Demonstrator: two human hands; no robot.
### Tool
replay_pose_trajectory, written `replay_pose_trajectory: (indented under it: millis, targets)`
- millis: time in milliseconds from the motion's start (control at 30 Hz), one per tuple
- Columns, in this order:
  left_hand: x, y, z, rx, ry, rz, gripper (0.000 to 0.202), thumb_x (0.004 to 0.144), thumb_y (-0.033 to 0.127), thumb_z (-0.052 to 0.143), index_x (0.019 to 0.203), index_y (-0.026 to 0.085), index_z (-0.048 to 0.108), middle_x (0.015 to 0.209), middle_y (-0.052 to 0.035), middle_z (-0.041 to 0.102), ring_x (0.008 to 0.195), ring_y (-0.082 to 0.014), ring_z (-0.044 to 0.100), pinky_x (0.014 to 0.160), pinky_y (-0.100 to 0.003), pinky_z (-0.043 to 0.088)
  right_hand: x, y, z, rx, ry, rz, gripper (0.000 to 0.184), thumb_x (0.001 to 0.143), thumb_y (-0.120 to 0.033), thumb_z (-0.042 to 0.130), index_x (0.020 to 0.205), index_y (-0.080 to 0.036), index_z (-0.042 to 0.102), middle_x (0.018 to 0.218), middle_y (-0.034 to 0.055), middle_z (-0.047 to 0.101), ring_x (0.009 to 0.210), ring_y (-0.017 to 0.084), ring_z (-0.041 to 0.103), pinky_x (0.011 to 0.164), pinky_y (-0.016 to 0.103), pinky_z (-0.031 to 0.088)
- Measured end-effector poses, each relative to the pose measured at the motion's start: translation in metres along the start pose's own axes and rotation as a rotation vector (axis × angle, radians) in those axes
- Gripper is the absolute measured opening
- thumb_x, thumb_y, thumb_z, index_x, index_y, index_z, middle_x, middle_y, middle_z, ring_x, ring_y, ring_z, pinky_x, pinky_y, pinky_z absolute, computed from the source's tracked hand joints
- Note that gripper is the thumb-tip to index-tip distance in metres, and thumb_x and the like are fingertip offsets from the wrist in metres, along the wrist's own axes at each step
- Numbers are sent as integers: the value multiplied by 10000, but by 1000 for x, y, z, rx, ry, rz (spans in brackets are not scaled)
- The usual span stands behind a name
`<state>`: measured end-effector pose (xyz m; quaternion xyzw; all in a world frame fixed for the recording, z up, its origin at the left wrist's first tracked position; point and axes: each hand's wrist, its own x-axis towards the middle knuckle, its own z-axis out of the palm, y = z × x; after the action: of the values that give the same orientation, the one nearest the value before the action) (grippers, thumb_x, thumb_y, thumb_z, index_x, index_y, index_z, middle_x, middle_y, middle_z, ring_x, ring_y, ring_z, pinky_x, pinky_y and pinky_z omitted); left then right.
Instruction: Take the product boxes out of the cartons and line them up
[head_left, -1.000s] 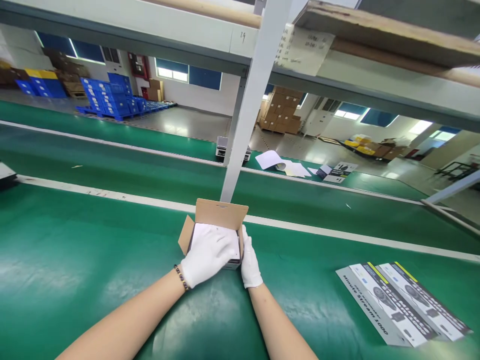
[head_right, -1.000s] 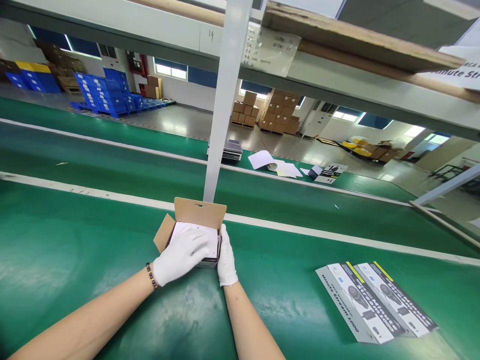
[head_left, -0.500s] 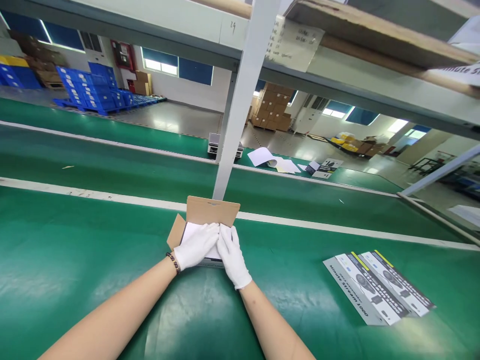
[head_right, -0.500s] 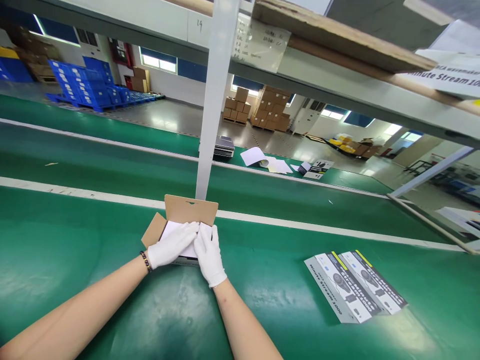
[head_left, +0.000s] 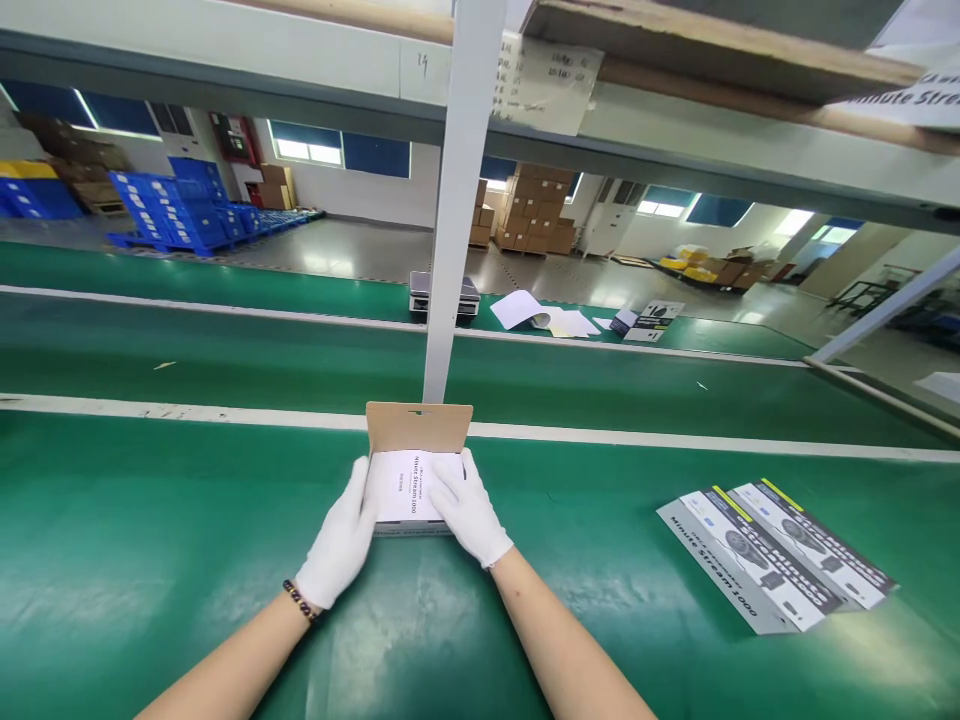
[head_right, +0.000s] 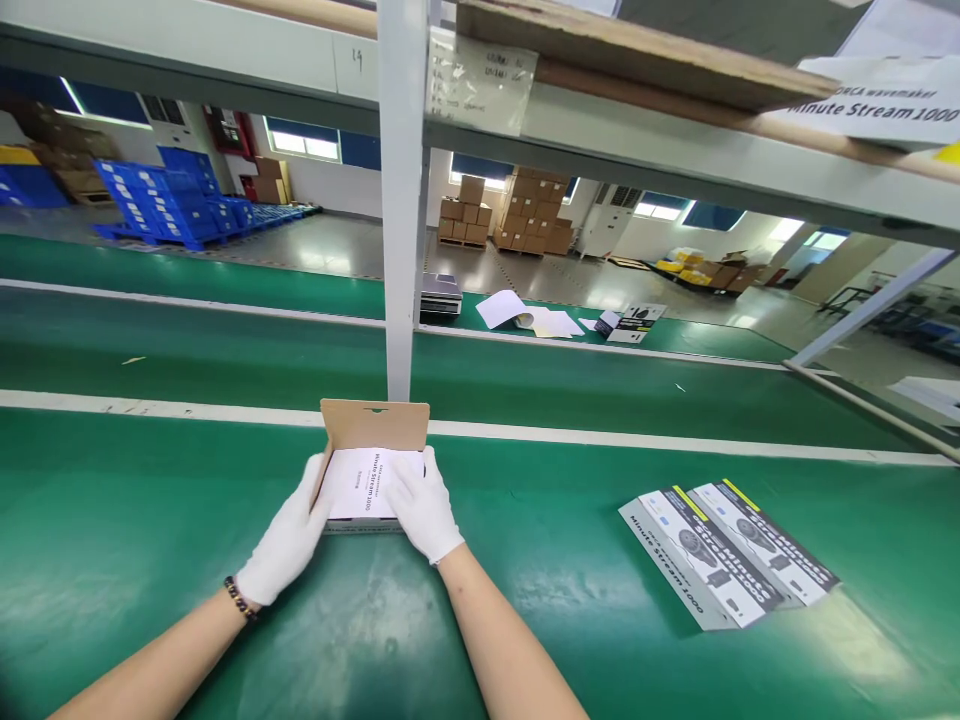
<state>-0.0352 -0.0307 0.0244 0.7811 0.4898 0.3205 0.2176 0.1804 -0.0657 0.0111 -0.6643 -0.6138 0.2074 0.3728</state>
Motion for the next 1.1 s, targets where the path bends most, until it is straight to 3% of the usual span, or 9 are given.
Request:
replay_pose_trajectory:
  millis: [100,200,367,533,600,700,800,967,1100]
  targets:
    - [19,28,0,68,-211,457,455,993,401,343,1385,200,456,1405,-118,519,1344,-292,434,1138,-487,335,-2,3,1,42,-49,18,445,867,-419,559,1278,-261,623,1592,44,245,1445,301,280,1155,463,325]
    - [39,48,1,159,-415,659,436,946,483,460,1257,199,571,1285,-115,602,1227,-313,524,1106,-521,358,3,8,2,146,-38,77,665,825,-432,589,1437,-215,446,1598,86,222,1472,293,200,1184,502,248]
    - [54,40,18,196,-439,600,550,897,584,490,1324,246,563,1366,-101,562,1295,-336,477,1086,-488,399,46,-8,-24,616,116,127,847,820,-447,561,1534,-177,196,1527,121,375,1392,229,394,1107,420,396]
    - [75,39,29,231,-415,571,555,898,601,463,1294,239,605,1380,-109,558,1308,-355,465,1118,-523,340,65,-35,-49,599,306,12,401,875,-533,501,1052,-213,665,1089,43,693,1089,195,621,1007,354,469]
    - [79,44,26,225,-438,630,552,909,582,444,1329,250,577,1364,-89,576,1297,-320,482,1139,-487,319,51,-34,-41,496,365,32,348,850,-539,559,825,-210,670,911,27,693,957,195,639,952,353,489]
    - [73,38,21,165,-467,651,548,892,605,435,1295,277,606,1300,-44,631,1286,-283,502,1147,-423,328,20,-22,-20,371,461,12,237,811,-437,660,770,-204,672,990,49,677,1065,205,598,1002,353,446]
    - [52,18,18,78,-346,473,566,892,615,368,1176,232,674,1205,-65,684,1225,-296,557,1101,-440,400,0,-6,-8,349,421,-56,159,821,-327,663,920,-207,698,1143,74,651,1185,206,552,1051,353,417]
    - [33,5,15,-52,-11,-227,566,865,561,348,1043,131,670,1138,-155,695,1107,-343,625,984,-489,499,5,7,-12,321,210,-123,311,841,-304,649,1130,-192,660,1331,96,576,1370,212,416,1107,334,376]
    - [52,18,11,-24,22,-221,443,778,504,479,945,135,657,1059,-148,707,1038,-359,639,901,-504,530,24,10,-9,248,206,-98,341,840,-289,668,1171,-210,647,1387,68,540,1312,186,484,1061,287,426]
